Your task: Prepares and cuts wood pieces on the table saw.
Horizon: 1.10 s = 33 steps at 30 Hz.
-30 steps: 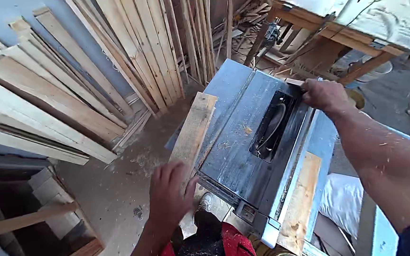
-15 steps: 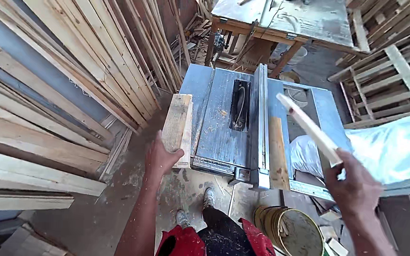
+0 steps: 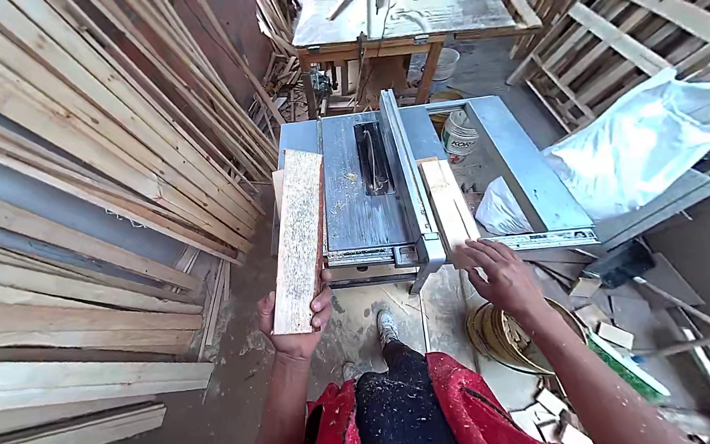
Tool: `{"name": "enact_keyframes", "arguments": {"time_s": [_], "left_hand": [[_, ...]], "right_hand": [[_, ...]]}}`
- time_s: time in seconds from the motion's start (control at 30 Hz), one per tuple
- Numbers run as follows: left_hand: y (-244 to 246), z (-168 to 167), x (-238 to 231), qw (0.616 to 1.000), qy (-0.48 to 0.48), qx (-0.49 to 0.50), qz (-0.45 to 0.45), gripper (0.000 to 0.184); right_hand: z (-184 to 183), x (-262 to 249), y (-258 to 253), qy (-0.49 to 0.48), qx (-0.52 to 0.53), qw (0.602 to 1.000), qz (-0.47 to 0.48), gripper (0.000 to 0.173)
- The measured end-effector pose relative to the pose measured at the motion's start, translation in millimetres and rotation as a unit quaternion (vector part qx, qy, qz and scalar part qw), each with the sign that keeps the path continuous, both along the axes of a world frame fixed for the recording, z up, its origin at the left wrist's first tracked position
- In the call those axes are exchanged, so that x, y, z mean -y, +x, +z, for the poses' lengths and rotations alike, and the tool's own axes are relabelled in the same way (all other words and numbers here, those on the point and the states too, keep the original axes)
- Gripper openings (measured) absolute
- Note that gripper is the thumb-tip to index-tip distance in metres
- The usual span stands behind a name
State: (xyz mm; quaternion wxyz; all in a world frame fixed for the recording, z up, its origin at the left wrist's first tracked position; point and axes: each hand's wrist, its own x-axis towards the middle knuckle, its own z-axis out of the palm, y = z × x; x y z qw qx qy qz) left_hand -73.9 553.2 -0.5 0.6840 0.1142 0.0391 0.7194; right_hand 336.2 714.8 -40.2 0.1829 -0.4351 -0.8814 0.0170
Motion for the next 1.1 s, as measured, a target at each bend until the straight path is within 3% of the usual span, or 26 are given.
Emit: {"name": "enact_keyframes", "arguments": {"time_s": [0.07, 0.1, 0.17, 0.27, 0.37, 0.5, 0.57, 0.63, 0.8, 0.87, 0.97, 1.03, 1.1], "left_hand": [[7.9, -15.2, -3.4, 0.992, -0.048, -0.113, 0.026, 0.075], [14.8, -22.0, -4.8, 0.97, -0.092, -0.219, 0.051, 0.08], [34.9, -28.4, -10.8, 0.885, -0.178, -0.423, 0.072, 0.113], [67.7, -46.6, -31.9, 0.765, -0.256, -0.585, 0.081, 0.139], [86.3, -58.1, -63.4, 0.645, -0.337, -0.682, 0.081, 0.138], [88.5, -27.3, -108.7, 0.544, -0.346, -0.762, 0.05, 0.134], [91.5, -23.6, -127.8, 0.512, -0.341, -0.787, 0.039, 0.133], [99.0, -30.9, -120.4, 0.504, -0.329, -0.798, 0.03, 0.133], [112.9, -87.9, -56.9, 0.544, -0.305, -0.781, 0.033, 0.134], [123.2, -97.0, -53.2, 0.582, -0.299, -0.755, 0.043, 0.125], [136.1, -110.1, -70.9, 0.632, -0.253, -0.731, 0.036, 0.09], [140.8, -108.0, -82.2, 0.642, -0.223, -0.734, 0.007, 0.079], [138.5, -96.9, -85.2, 0.623, -0.195, -0.757, -0.013, 0.077]], "right_hand": [[9.7, 4.1, -9.3, 0.012, -0.014, 1.0, 0.0, 0.037], [14.3, 6.8, -13.7, 0.014, -0.022, 1.0, -0.002, 0.035], [21.0, 13.2, -21.9, 0.008, -0.045, 0.999, 0.0, 0.03], [27.6, 22.0, -30.3, 0.005, -0.065, 0.998, 0.008, 0.028], [32.5, 27.2, -35.1, 0.0, -0.076, 0.997, 0.025, 0.027], [33.8, 31.1, -38.6, -0.012, -0.089, 0.995, 0.044, 0.024], [30.0, 31.4, -41.5, -0.024, -0.09, 0.994, 0.049, 0.023], [21.9, 32.2, -45.4, -0.044, -0.087, 0.994, 0.055, 0.021], [7.1, 28.8, -70.3, -0.123, -0.051, 0.986, 0.099, 0.025], [21.5, 30.3, -88.3, -0.178, 0.037, 0.975, 0.125, 0.046], [30.4, 21.4, -114.9, -0.224, 0.193, 0.944, 0.143, 0.107], [22.6, 8.9, -125.2, -0.191, 0.262, 0.935, 0.14, 0.131], [17.2, -2.1, -131.9, -0.159, 0.322, 0.924, 0.131, 0.141]]}}
